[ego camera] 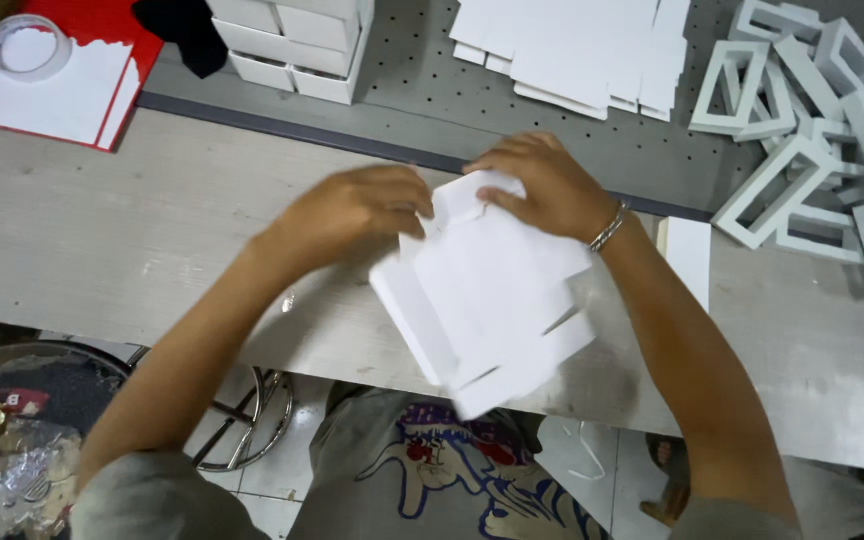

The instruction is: The person folds flat white cardboard pieces into small rectangular boxes by hand. They fold the side flaps, tuck the tabs, and then place the finished boxes into a stack on the left side of the table.

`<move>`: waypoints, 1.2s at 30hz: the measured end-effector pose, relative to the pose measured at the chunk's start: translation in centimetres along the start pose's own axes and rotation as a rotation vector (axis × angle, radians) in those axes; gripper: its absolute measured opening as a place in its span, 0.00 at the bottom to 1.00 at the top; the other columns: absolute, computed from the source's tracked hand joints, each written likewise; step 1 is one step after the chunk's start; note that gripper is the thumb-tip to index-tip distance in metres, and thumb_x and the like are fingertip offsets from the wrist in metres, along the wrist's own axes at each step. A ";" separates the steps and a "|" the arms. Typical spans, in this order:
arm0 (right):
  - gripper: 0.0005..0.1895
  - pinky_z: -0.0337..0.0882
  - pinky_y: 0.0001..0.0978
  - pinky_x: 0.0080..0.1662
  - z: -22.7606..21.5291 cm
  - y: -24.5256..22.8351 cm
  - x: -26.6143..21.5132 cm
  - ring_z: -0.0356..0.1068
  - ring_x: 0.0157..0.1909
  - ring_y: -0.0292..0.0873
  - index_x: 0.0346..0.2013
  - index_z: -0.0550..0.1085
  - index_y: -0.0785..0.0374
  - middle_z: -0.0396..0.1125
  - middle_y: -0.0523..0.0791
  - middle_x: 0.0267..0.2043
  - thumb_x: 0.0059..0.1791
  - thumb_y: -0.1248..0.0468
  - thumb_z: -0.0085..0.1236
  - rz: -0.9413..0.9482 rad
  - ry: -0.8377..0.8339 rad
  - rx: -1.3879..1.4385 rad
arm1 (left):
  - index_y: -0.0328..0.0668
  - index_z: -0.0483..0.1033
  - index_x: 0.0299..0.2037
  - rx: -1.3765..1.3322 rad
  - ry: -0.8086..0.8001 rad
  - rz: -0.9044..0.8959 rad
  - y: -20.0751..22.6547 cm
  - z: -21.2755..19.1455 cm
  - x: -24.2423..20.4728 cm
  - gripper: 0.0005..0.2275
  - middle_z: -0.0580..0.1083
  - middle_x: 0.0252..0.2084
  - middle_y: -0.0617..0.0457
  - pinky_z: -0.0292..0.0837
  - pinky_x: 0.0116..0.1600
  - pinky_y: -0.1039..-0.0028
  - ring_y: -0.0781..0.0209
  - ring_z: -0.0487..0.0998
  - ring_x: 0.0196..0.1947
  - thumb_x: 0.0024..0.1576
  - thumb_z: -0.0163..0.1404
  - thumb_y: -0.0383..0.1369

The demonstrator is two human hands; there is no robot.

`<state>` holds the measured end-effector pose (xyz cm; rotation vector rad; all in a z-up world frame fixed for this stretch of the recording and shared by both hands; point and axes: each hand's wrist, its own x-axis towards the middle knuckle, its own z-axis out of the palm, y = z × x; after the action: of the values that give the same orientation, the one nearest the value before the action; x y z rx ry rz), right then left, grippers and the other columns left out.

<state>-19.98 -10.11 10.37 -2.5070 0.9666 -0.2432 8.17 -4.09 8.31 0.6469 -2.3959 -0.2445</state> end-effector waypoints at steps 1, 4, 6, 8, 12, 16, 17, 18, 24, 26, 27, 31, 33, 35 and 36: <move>0.17 0.50 0.62 0.68 0.0 0.9 -0.2 0.67 0.62 0.54 0.57 0.75 0.57 0.71 0.48 0.53 0.54 0.58 0.56 0.006 0.004 0.003 | 0.47 0.83 0.30 -0.004 -0.005 0.004 2.1 -2.8 2.5 0.05 0.80 0.37 0.59 0.70 0.64 0.66 0.59 0.79 0.50 0.49 0.61 0.24; 0.10 0.70 0.35 0.54 0.3 3.5 -1.1 0.73 0.49 0.41 0.45 0.77 0.59 0.75 0.42 0.46 0.53 0.58 0.60 0.106 0.150 0.215 | 0.58 0.69 0.63 -0.318 -0.220 -0.942 4.7 -8.0 6.1 0.26 0.69 0.67 0.57 0.61 0.63 0.58 0.57 0.68 0.64 0.57 0.39 0.54; 0.11 0.76 0.32 0.46 0.8 4.8 -1.7 0.77 0.47 0.42 0.44 0.77 0.62 0.76 0.44 0.47 0.52 0.58 0.60 0.316 0.303 0.375 | 0.37 0.71 0.62 0.200 0.144 -0.028 1.3 -7.4 3.4 0.30 0.71 0.63 0.34 0.62 0.69 0.39 0.32 0.72 0.63 0.54 0.39 0.01; 0.16 0.80 0.31 0.44 1.9 3.1 -2.4 0.77 0.47 0.44 0.51 0.72 0.60 0.74 0.46 0.47 0.49 0.63 0.63 0.544 0.380 0.577 | 0.37 0.73 0.59 0.221 0.167 -0.094 2.5 -5.9 4.5 0.22 0.73 0.61 0.35 0.65 0.68 0.42 0.35 0.73 0.61 0.56 0.49 0.09; 0.32 0.69 0.20 0.31 11.4 6.1 -6.0 0.68 0.33 0.34 0.54 0.65 0.55 0.63 0.40 0.35 0.43 0.59 0.75 0.607 0.643 0.797 | 0.33 0.72 0.60 -0.091 0.058 -0.168 5.6 2.6 4.4 0.23 0.71 0.60 0.32 0.67 0.65 0.48 0.35 0.72 0.60 0.57 0.60 0.37; 0.25 0.72 0.19 0.35 13.9 3.2 -8.5 0.72 0.32 0.34 0.49 0.60 0.55 0.67 0.41 0.32 0.48 0.63 0.69 0.585 0.684 1.091 | 0.29 0.71 0.60 -0.039 -0.187 -0.260 6.2 9.8 1.7 0.35 0.69 0.61 0.31 0.65 0.66 0.48 0.33 0.71 0.61 0.50 0.61 0.50; 0.20 0.69 0.18 0.32 14.4 3.0 -9.1 0.70 0.29 0.32 0.44 0.62 0.57 0.69 0.41 0.31 0.49 0.64 0.67 0.598 0.688 1.094 | 0.30 0.71 0.59 -0.052 -0.201 -0.286 6.7 10.3 1.5 0.33 0.70 0.59 0.34 0.70 0.62 0.49 0.34 0.72 0.60 0.51 0.60 0.51; 0.15 0.67 0.16 0.28 14.9 2.8 -9.7 0.69 0.26 0.30 0.39 0.64 0.58 0.70 0.41 0.29 0.50 0.66 0.65 0.611 0.692 1.097 | 0.32 0.72 0.58 -0.065 -0.216 -0.311 7.2 10.9 1.3 0.32 0.70 0.57 0.37 0.74 0.58 0.51 0.35 0.72 0.59 0.51 0.59 0.51; 0.11 0.76 0.34 0.20 12.1 0.1 -12.0 0.75 0.23 0.45 0.49 0.70 0.68 0.73 0.52 0.35 0.54 0.66 0.53 0.650 0.384 1.124 | 0.47 0.79 0.53 0.171 -0.092 -0.294 8.3 15.9 -1.0 0.20 0.77 0.51 0.50 0.77 0.55 0.52 0.42 0.77 0.56 0.53 0.58 0.45; 0.09 0.73 0.32 0.22 11.6 1.3 -13.0 0.73 0.23 0.44 0.47 0.74 0.66 0.72 0.50 0.30 0.53 0.68 0.54 0.569 0.437 0.782 | 0.49 0.81 0.49 0.182 -0.041 -0.278 8.4 16.1 -1.3 0.17 0.78 0.48 0.52 0.77 0.55 0.55 0.44 0.77 0.56 0.54 0.57 0.45; 0.08 0.71 0.30 0.23 11.3 1.9 -13.4 0.72 0.22 0.42 0.45 0.78 0.64 0.72 0.49 0.26 0.53 0.70 0.55 0.471 0.481 0.440 | 0.50 0.83 0.45 0.198 0.014 -0.258 8.3 16.2 -1.5 0.14 0.80 0.44 0.54 0.78 0.54 0.57 0.46 0.77 0.55 0.55 0.56 0.45; 0.21 0.74 0.50 0.50 8.4 -1.0 -13.7 0.67 0.59 0.64 0.49 0.77 0.60 0.65 0.54 0.58 0.41 0.67 0.64 0.115 0.309 -0.004 | 0.49 0.83 0.45 0.229 0.051 -0.241 8.6 15.8 -1.3 0.15 0.79 0.43 0.53 0.79 0.52 0.58 0.49 0.78 0.50 0.55 0.55 0.46; 0.23 0.70 0.47 0.53 9.4 -1.2 -13.8 0.66 0.61 0.56 0.52 0.75 0.62 0.66 0.50 0.58 0.42 0.63 0.65 0.007 0.173 -0.111 | 0.49 0.83 0.45 0.235 0.060 -0.220 8.6 15.5 -1.1 0.16 0.78 0.43 0.53 0.79 0.51 0.59 0.50 0.79 0.48 0.54 0.56 0.47; 0.22 0.70 0.46 0.53 11.0 -0.3 -13.5 0.67 0.58 0.55 0.52 0.76 0.66 0.67 0.50 0.54 0.43 0.67 0.63 -0.004 0.191 -0.174 | 0.47 0.83 0.44 0.211 0.065 -0.223 8.6 15.0 -0.7 0.17 0.78 0.41 0.52 0.80 0.48 0.62 0.50 0.79 0.47 0.55 0.56 0.49; 0.21 0.70 0.44 0.52 11.8 0.2 -13.3 0.68 0.56 0.54 0.52 0.76 0.69 0.68 0.50 0.50 0.44 0.70 0.62 -0.021 0.210 -0.237 | 0.45 0.84 0.42 0.194 0.071 -0.228 8.6 14.7 -0.5 0.19 0.78 0.40 0.51 0.80 0.45 0.65 0.51 0.79 0.45 0.55 0.56 0.51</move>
<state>-26.26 2.71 -0.26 -2.7502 1.1081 -0.4293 -4.06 3.79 -0.61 1.0037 -2.2948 -0.0822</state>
